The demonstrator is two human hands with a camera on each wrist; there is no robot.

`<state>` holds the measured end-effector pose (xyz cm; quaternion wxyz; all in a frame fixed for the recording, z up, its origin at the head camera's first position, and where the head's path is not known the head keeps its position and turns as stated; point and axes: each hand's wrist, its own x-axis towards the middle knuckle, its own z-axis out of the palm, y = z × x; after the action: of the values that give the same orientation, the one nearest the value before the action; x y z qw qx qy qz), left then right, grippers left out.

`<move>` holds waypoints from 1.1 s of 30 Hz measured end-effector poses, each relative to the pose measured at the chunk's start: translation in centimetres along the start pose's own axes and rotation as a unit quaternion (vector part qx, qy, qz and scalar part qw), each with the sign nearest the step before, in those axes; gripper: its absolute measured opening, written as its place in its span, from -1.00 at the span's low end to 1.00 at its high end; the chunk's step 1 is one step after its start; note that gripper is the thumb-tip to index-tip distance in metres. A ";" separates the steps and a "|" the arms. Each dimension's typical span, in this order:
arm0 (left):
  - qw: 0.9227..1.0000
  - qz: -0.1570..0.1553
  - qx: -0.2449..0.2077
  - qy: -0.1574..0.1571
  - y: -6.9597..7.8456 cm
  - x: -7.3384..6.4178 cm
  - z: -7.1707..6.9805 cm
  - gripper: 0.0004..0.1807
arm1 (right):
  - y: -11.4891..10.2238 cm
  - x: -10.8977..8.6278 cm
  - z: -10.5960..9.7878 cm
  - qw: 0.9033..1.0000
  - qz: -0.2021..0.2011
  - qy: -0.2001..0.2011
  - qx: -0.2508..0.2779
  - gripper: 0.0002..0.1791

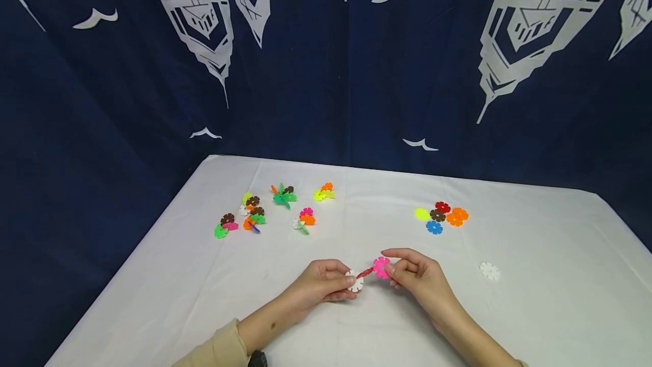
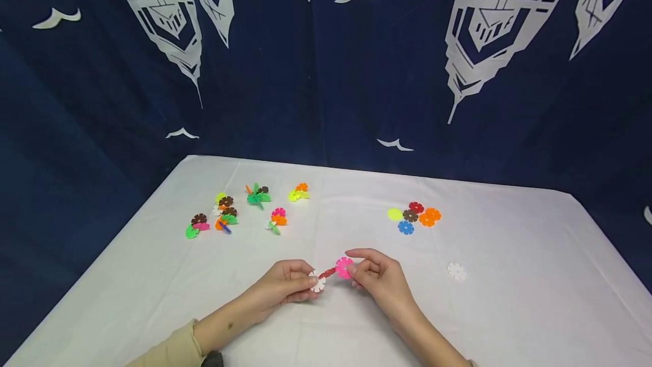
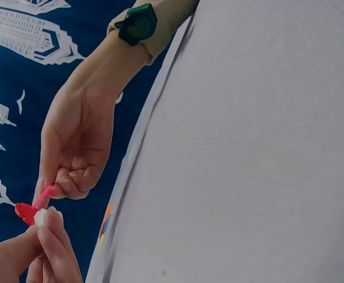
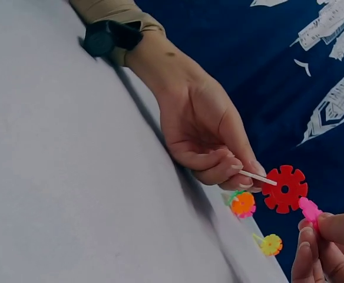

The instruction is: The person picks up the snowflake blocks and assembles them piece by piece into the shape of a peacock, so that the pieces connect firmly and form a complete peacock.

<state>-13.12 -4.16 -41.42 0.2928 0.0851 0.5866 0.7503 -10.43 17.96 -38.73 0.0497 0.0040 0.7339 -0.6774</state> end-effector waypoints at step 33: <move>0.976 0.124 0.181 0.009 -0.1 0.3 -0.5 -0.60 | 3.0 -0.4 2.2 0.988 -0.144 -0.043 0.021 -0.86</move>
<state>-13.55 -4.39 -41.67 0.1722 0.2023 0.7000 0.6629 -9.64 16.00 -41.85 -0.0175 -0.1298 0.7096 -0.6923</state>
